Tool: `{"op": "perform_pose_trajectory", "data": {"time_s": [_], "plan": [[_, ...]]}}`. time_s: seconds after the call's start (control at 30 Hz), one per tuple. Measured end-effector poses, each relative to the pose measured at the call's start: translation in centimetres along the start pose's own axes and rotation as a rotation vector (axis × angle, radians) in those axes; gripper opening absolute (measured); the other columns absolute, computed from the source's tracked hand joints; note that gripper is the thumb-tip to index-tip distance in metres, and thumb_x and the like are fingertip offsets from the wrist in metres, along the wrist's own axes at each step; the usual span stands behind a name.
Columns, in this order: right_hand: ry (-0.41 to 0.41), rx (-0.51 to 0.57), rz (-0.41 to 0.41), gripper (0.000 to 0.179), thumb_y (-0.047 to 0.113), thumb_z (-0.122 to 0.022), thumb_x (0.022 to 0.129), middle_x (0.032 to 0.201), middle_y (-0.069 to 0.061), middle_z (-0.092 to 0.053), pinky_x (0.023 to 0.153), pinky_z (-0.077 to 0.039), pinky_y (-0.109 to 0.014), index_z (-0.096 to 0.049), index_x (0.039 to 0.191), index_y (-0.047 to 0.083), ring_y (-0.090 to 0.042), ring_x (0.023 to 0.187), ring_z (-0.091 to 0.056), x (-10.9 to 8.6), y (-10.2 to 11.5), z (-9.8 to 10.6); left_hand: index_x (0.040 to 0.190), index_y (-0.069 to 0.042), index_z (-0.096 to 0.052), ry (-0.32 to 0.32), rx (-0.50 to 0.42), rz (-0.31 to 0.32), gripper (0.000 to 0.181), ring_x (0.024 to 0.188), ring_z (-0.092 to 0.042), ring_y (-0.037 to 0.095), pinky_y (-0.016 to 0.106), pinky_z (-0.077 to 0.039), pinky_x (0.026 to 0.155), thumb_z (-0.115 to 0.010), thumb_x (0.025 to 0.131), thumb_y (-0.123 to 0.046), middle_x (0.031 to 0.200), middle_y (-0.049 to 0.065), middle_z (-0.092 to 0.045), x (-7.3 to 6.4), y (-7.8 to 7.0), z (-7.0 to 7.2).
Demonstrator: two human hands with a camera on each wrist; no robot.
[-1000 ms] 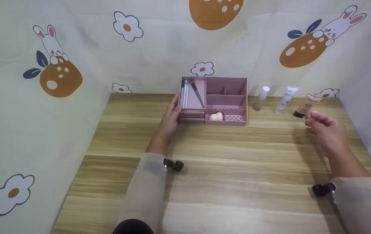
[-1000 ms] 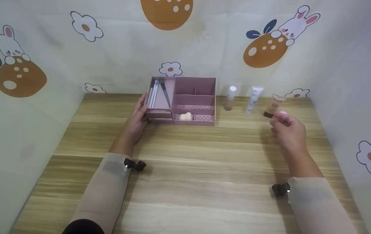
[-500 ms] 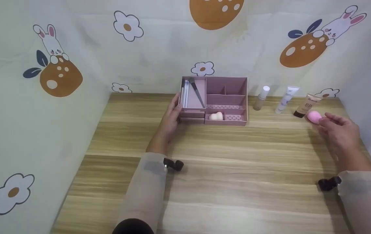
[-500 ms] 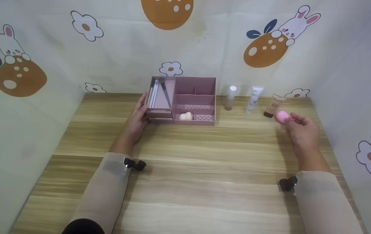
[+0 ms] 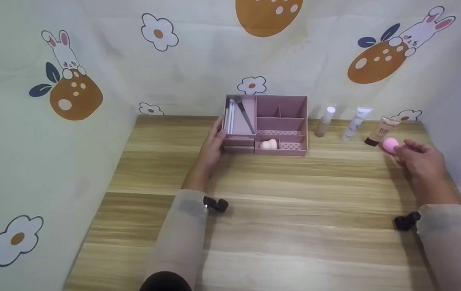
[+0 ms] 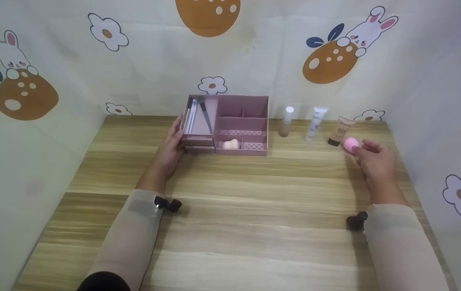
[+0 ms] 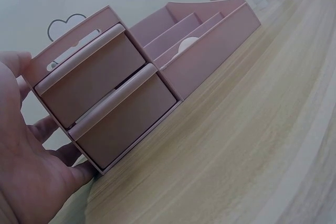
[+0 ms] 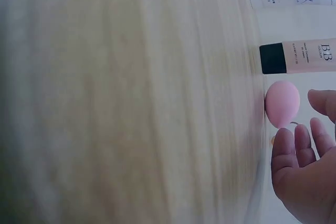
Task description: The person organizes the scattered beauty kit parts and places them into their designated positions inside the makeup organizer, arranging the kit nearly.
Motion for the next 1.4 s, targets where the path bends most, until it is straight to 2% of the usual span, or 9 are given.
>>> {"op": "perform_pose_trajectory", "data": {"time_s": [0.1,0.3,0.4,0.67,0.83,0.97,1.07,1.2,1.4], "plan": [[-0.018,-0.14,-0.009,0.09,0.035,-0.093,0.084,0.113,0.019,-0.059,0.085,-0.06,-0.017,-0.048,0.162,0.026,-0.005,0.104,-0.061,0.4,0.2,-0.1,0.166,-0.05,-0.028,0.0,0.007,0.01,0.055,0.17,-0.013,0.024,0.051,-0.02,0.137,-0.042,0.113,-0.051,0.182,-0.009,-0.014,-0.1,0.0,0.0],[-0.032,-0.155,-0.03,0.094,0.036,-0.096,0.079,0.112,0.019,-0.058,0.081,-0.057,-0.016,-0.049,0.16,0.027,-0.004,0.104,-0.058,0.8,0.2,-0.4,0.164,-0.055,-0.03,-0.015,0.006,0.012,0.054,0.17,-0.012,0.023,0.049,-0.019,0.138,-0.043,0.112,-0.052,0.182,-0.009,-0.014,-0.1,0.0,0.0],[-0.047,-0.194,-0.034,0.089,0.04,-0.097,0.076,0.112,0.02,-0.057,0.082,-0.057,-0.017,-0.056,0.154,0.031,-0.006,0.107,-0.056,1.1,0.4,-0.5,0.166,-0.051,-0.029,-0.02,0.0,0.015,0.056,0.17,-0.012,0.024,0.049,-0.018,0.138,-0.043,0.112,-0.051,0.182,-0.008,-0.013,-0.1,0.1,0.0],[-0.071,-0.34,-0.02,0.085,0.042,-0.088,0.088,0.115,0.017,-0.055,0.084,-0.058,-0.019,-0.049,0.162,0.027,-0.008,0.108,-0.056,1.4,0.8,-0.7,0.165,-0.053,-0.029,-0.018,-0.001,0.015,0.056,0.17,-0.011,0.024,0.05,-0.018,0.138,-0.044,0.111,-0.054,0.182,-0.009,-0.013,-0.2,0.1,0.1],[-0.068,-0.299,-0.044,0.079,0.039,-0.083,0.094,0.115,0.016,-0.055,0.087,-0.059,-0.02,-0.046,0.163,0.029,-0.009,0.111,-0.058,1.3,0.5,-0.4,0.164,-0.055,-0.03,-0.025,0.004,0.016,0.054,0.17,-0.012,0.022,0.05,-0.018,0.138,-0.043,0.112,-0.053,0.182,-0.01,-0.014,-0.1,0.1,0.1],[-0.051,-0.215,-0.065,0.085,0.04,-0.088,0.089,0.117,0.018,-0.055,0.09,-0.058,-0.022,-0.046,0.163,0.034,-0.011,0.114,-0.057,0.8,0.3,0.0,0.162,-0.058,-0.031,-0.029,0.019,0.021,0.052,0.17,-0.013,0.021,0.049,-0.019,0.137,-0.043,0.111,-0.054,0.181,-0.012,-0.016,-0.1,0.0,0.0],[-0.012,-0.118,-0.059,0.09,0.036,-0.092,0.085,0.122,0.017,-0.055,0.092,-0.058,-0.021,-0.046,0.162,0.033,-0.011,0.119,-0.055,-0.1,0.2,0.2,0.161,-0.059,-0.032,-0.024,0.019,0.018,0.051,0.169,-0.013,0.021,0.05,-0.019,0.137,-0.043,0.111,-0.055,0.181,-0.012,-0.016,-0.1,0.1,0.0],[0.062,-0.045,-0.01,0.089,0.024,-0.089,0.089,0.124,0.013,-0.056,0.095,-0.06,-0.019,-0.042,0.164,0.023,-0.008,0.121,-0.057,-1.5,0.4,0.2,0.162,-0.058,-0.032,-0.011,-0.006,0.008,0.051,0.17,-0.012,0.021,0.048,-0.019,0.138,-0.043,0.112,-0.053,0.182,-0.01,-0.014,-0.1,0.1,0.0],[0.077,-0.11,0.079,0.079,0.03,-0.086,0.091,0.117,0.014,-0.059,0.091,-0.061,-0.017,-0.048,0.16,0.018,-0.005,0.111,-0.058,-3.3,1.0,0.3,0.163,-0.056,-0.032,-0.006,-0.016,0.0,0.052,0.17,-0.011,0.023,0.048,-0.018,0.138,-0.044,0.112,-0.049,0.183,-0.007,-0.011,0.0,0.1,0.0]]}}
Point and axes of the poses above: each hand's wrist, its own x-axis towards the middle knuckle, its own z-axis out of the back of the hand, y = z × x, the point moved 4 cm from there along x, towards the middle knuckle
